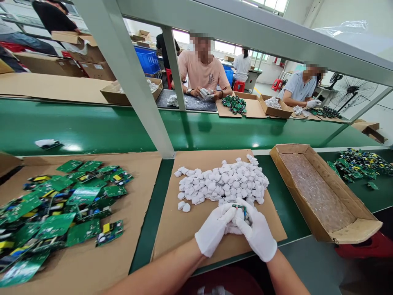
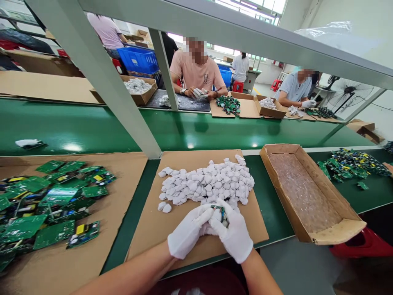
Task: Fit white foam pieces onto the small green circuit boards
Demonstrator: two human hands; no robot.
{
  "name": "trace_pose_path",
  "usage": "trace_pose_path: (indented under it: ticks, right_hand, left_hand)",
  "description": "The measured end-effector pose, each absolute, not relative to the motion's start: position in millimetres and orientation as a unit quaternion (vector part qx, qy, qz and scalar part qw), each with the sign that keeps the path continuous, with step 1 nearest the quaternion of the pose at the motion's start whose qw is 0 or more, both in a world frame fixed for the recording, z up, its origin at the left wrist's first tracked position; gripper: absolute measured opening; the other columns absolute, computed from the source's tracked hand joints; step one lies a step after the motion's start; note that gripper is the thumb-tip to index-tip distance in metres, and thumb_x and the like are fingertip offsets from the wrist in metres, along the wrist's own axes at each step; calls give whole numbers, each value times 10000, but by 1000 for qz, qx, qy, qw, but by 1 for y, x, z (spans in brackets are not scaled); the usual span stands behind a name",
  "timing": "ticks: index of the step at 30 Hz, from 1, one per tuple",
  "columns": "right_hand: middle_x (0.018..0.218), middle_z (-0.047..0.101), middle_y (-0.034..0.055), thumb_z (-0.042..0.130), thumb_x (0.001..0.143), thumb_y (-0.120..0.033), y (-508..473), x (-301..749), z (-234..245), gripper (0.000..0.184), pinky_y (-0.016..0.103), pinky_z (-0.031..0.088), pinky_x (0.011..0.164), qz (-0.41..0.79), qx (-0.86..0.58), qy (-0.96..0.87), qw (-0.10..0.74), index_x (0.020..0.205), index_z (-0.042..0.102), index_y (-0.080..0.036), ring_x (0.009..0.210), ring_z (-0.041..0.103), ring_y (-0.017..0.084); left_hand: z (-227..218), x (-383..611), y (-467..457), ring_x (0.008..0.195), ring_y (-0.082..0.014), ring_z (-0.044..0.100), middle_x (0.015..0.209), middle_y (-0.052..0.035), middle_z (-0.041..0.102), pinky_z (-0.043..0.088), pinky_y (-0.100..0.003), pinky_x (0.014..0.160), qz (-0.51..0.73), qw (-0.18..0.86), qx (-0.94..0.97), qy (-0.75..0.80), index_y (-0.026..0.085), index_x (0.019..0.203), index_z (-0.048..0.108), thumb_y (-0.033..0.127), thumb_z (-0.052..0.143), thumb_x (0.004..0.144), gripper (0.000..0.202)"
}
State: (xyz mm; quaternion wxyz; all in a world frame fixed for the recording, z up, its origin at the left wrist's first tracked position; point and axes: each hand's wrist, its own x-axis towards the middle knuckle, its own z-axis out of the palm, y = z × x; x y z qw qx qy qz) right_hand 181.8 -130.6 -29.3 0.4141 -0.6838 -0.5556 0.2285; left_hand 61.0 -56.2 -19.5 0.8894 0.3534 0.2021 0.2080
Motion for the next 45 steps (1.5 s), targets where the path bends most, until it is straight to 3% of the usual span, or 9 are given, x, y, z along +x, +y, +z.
trace_pose_path:
  ticks: [3,10,13,19,22,27,36,41,45]
  right_hand:
    - [1217,604,71,542,848,-405,-133,187,-26,524,343,503,891,281,-678,-523,434,1328,450,-216,1085,583,240]
    - [1266,570,27,432,909,-438,-134,183,-13,408,378,409,1006,332,-662,-488,462,1273,509,-270,1205,485,230]
    - [1196,619,46,436,910,-422,-135,182,-12,442,369,466,944,298,-681,-508,434,1318,460,-252,1127,556,232]
    - [1069,685,42,395,922,-383,-136,184,-14,401,309,548,758,184,-715,-580,345,1289,499,-257,950,652,219]
    - [1100,672,52,365,933,-376,-135,185,-15,403,328,544,774,164,-722,-583,334,1296,489,-254,982,637,225]
    - [1247,583,51,380,935,-381,-132,188,-17,432,350,469,937,249,-673,-584,379,1347,415,-256,1156,532,209]
    - [1205,605,67,411,911,-455,-130,188,-23,444,397,458,943,348,-631,-483,497,1293,494,-244,1142,537,231]
    - [1055,678,41,501,875,-414,-126,184,-19,354,333,517,845,339,-649,-473,490,1167,609,-245,980,622,221]
    - [1082,670,38,476,886,-416,-125,186,-21,343,347,488,901,359,-628,-476,500,1140,627,-241,1013,608,217]
  left_hand:
    - [-20,62,-55,651,-131,575,750,-55,602,482,-295,671,189,913,313,181,119,792,606,426,604,770,308]
    - [-21,58,-54,677,-130,645,811,-41,624,490,-220,618,155,936,269,166,153,965,601,337,689,726,314]
    - [-25,56,-54,682,-130,646,854,-51,623,493,-221,612,146,938,270,161,165,1026,587,368,686,725,377]
    - [-29,57,-58,696,-129,631,841,-37,619,478,-239,638,147,939,264,167,173,956,568,360,701,710,336]
    - [-29,58,-57,691,-126,622,844,-36,616,477,-254,654,148,938,259,176,170,948,570,351,696,717,319]
    - [-29,57,-51,695,-132,626,826,-39,612,484,-255,660,141,933,271,190,154,930,600,354,706,704,320]
    - [-9,56,-45,671,-126,596,744,-63,615,449,-227,634,102,913,364,150,124,838,622,340,626,780,223]
    - [-8,57,-46,801,-171,611,893,-88,647,470,-251,684,120,882,428,157,167,1077,601,395,674,720,430]
    - [-10,58,-46,728,-144,595,800,-70,638,465,-214,608,137,844,483,186,147,998,624,404,641,747,359]
